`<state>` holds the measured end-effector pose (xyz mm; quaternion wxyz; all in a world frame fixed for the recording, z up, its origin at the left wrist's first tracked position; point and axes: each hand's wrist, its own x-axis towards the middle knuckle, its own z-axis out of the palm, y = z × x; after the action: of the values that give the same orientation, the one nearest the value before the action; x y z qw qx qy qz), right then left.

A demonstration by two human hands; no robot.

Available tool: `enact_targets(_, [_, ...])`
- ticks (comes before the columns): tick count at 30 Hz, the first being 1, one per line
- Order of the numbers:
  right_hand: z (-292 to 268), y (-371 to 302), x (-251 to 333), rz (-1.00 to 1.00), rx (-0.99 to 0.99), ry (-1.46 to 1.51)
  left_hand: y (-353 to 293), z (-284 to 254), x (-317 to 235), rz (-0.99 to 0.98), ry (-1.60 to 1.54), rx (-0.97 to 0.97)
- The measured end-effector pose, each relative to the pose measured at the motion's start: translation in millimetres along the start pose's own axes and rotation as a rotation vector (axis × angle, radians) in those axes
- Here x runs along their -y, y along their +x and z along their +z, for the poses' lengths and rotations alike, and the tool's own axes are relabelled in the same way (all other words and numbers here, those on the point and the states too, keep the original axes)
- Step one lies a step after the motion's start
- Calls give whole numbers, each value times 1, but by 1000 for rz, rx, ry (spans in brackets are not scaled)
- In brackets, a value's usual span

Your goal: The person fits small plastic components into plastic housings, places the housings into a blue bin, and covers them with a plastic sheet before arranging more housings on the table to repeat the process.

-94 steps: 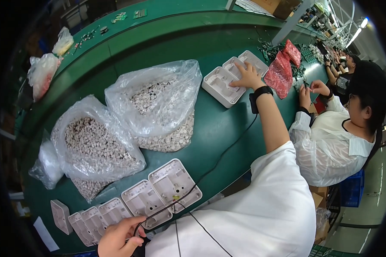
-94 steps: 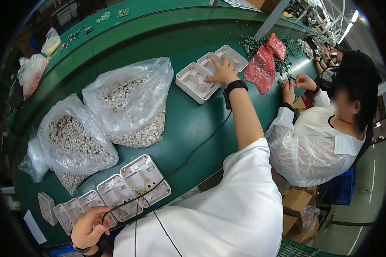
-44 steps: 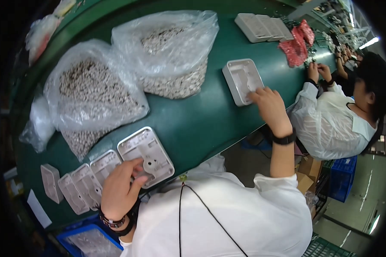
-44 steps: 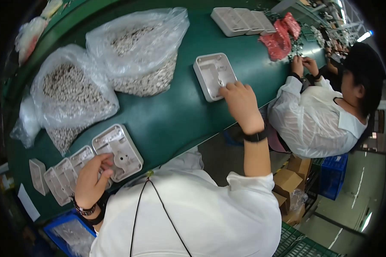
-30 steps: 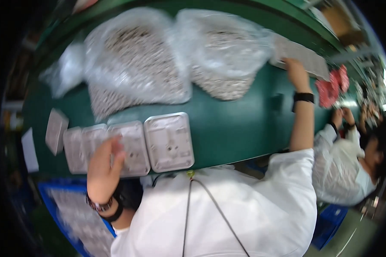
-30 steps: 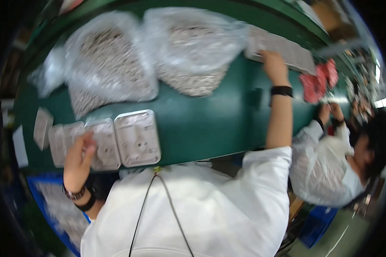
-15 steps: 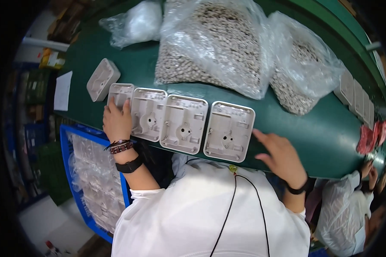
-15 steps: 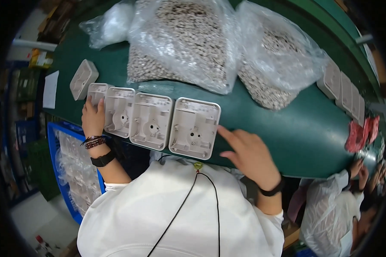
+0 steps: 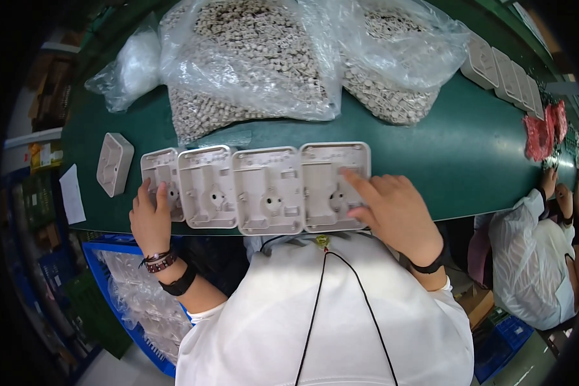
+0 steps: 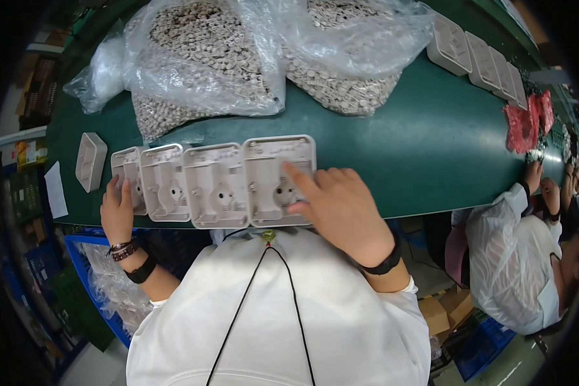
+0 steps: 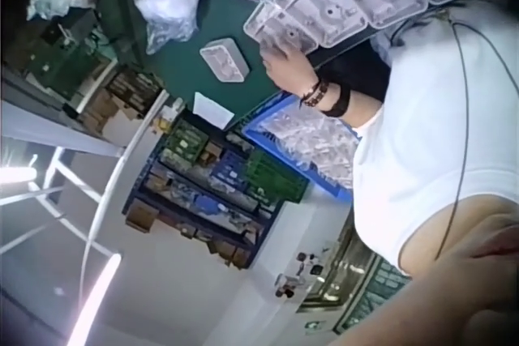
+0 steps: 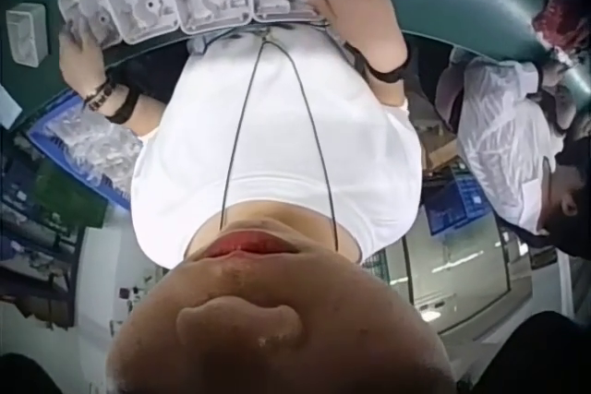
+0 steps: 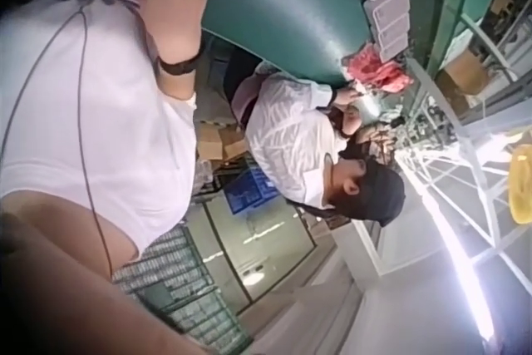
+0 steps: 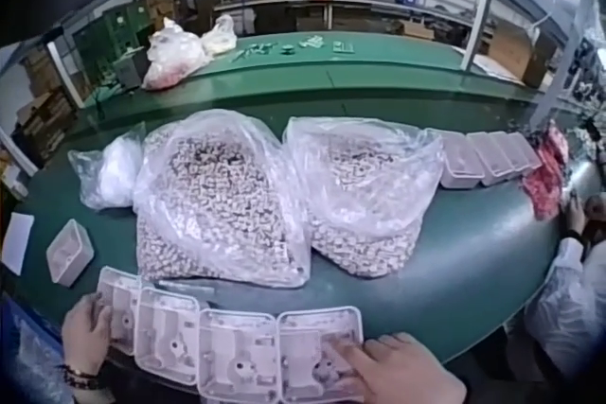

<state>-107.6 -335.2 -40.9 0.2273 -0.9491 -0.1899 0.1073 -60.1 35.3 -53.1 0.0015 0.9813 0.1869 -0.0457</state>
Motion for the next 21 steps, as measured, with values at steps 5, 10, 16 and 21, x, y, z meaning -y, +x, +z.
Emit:
enact_targets(5, [-14,-42,-28,312,-54,-45,-18,-9,-28,238,-467,22])
enact_targets(10, [-11,-69,-63,717,-239,-236,-30,8,-77,418,-797,178])
enact_targets(16, [-6,-83,-83,781,-612,-591,-40,15,-111,523,-1015,454])
enact_targets(21, [11,-72,-59,780,-631,-362,-42,23,-107,488,-1003,629])
